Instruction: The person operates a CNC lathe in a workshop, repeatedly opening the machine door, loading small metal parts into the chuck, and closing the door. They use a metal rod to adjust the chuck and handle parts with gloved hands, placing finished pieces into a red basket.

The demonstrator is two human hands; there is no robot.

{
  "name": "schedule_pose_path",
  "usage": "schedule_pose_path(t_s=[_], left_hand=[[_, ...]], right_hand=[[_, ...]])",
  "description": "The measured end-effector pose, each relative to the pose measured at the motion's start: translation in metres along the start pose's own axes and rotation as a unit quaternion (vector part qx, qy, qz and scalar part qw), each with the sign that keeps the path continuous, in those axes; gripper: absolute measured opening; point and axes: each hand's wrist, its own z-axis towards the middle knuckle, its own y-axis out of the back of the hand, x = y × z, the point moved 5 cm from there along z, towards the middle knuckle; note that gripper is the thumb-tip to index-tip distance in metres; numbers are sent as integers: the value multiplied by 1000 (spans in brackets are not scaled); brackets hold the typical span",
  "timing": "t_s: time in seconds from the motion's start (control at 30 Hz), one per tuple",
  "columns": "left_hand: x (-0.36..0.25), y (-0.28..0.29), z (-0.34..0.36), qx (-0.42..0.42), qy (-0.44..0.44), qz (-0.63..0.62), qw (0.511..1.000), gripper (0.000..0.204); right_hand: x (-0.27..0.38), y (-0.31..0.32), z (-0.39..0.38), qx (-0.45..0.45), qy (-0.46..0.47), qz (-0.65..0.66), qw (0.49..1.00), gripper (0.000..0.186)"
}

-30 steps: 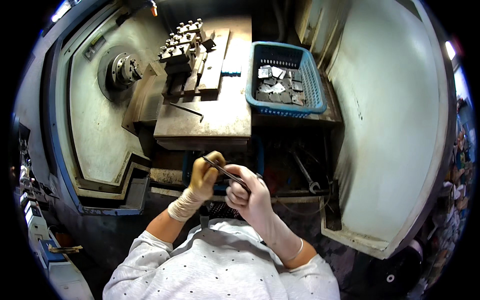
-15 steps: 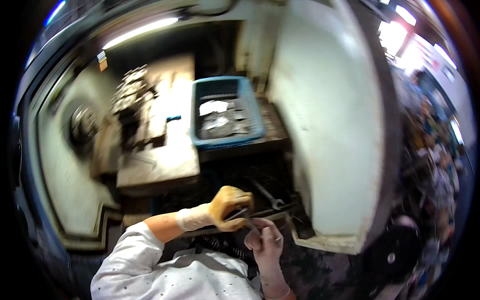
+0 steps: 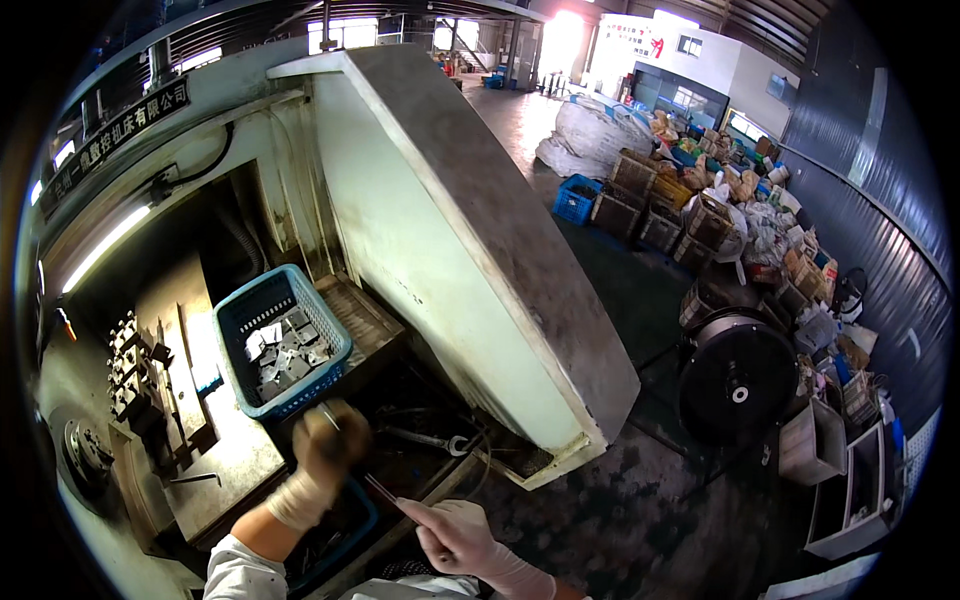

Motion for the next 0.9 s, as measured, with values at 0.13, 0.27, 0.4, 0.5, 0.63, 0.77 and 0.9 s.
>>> schedule_pose_path(t_s=[0.13,0.27,0.4,0.5,0.63,0.77,0.9], left_hand=[[-11,112,80,-96,-93,222,966,32],[18,167,106,-32,65,733,677,47],[70,216,128,41,190,757,624,43],[63,209,138,64,216,749,623,42],[-9,192,108,-19,35,816,576,48],[-77,195,22,-266,-207,548,765,34],[-93,186,-139,-329,-323,444,768,22]], right_hand=[[-44,-4,-52,-74,-370,486,788,33],[-67,-20,-90,-93,-482,444,749,36],[-61,-34,-91,-56,-478,417,771,36],[-58,-26,-73,-59,-427,327,841,36],[-65,-34,-43,42,-387,278,878,34],[-75,-84,-6,171,-309,154,923,30],[-65,-167,42,308,79,-4,948,38]])
